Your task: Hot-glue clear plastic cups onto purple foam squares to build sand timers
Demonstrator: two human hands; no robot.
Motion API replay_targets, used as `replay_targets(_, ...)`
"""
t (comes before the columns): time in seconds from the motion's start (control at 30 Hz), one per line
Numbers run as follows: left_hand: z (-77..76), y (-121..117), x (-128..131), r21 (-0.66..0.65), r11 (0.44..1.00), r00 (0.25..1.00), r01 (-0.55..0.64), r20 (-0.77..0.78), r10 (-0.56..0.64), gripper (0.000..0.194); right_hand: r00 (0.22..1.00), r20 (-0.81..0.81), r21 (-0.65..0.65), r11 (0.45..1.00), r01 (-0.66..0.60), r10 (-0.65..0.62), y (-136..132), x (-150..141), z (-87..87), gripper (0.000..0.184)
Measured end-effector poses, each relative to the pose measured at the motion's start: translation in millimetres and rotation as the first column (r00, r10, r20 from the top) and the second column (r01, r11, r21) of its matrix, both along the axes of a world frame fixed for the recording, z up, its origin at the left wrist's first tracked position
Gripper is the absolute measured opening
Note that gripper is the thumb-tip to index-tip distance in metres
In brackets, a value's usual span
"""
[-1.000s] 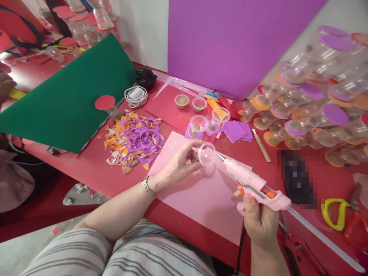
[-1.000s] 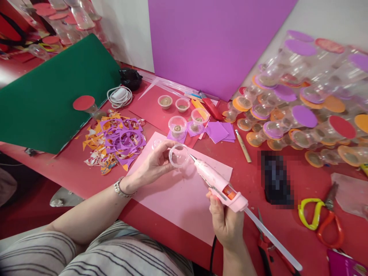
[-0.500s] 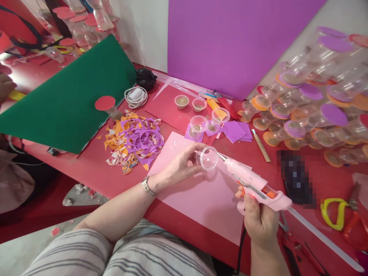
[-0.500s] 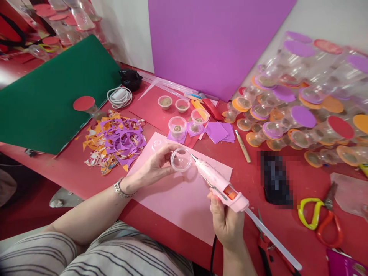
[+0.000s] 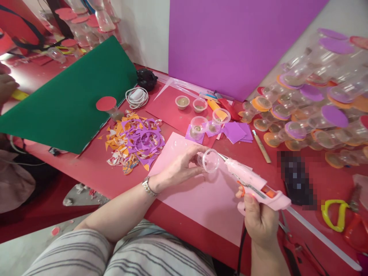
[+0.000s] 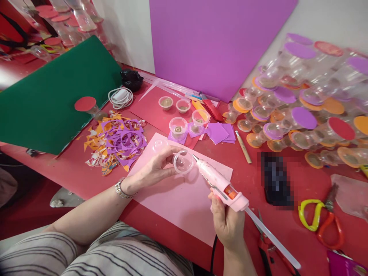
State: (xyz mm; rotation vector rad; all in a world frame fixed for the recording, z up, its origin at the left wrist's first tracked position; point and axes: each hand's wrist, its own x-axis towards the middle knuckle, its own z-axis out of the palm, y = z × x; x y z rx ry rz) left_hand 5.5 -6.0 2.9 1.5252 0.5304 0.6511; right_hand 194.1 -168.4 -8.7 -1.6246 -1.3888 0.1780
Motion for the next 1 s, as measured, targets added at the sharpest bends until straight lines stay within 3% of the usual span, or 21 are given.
replay_targets(0.6, -2.8, 1.0, -0.5, -0.006, 1.0, 0.999, -0.014, 0.032, 0.014, 0.042, 0.998, -0.052, -0.004, 0.999, 0.034, -0.034, 0.7, -1.4, 0.8, 0.028)
replay_targets(1.0, -4.6, 0.0, 1.0, -0.145, 0.989, 0.992, -0.009, 0.122, 0.027, 0.041, 0.993, -0.105, 0.037, 0.998, 0.049, -0.045, -1.2, -2.3, -3.0, 0.025)
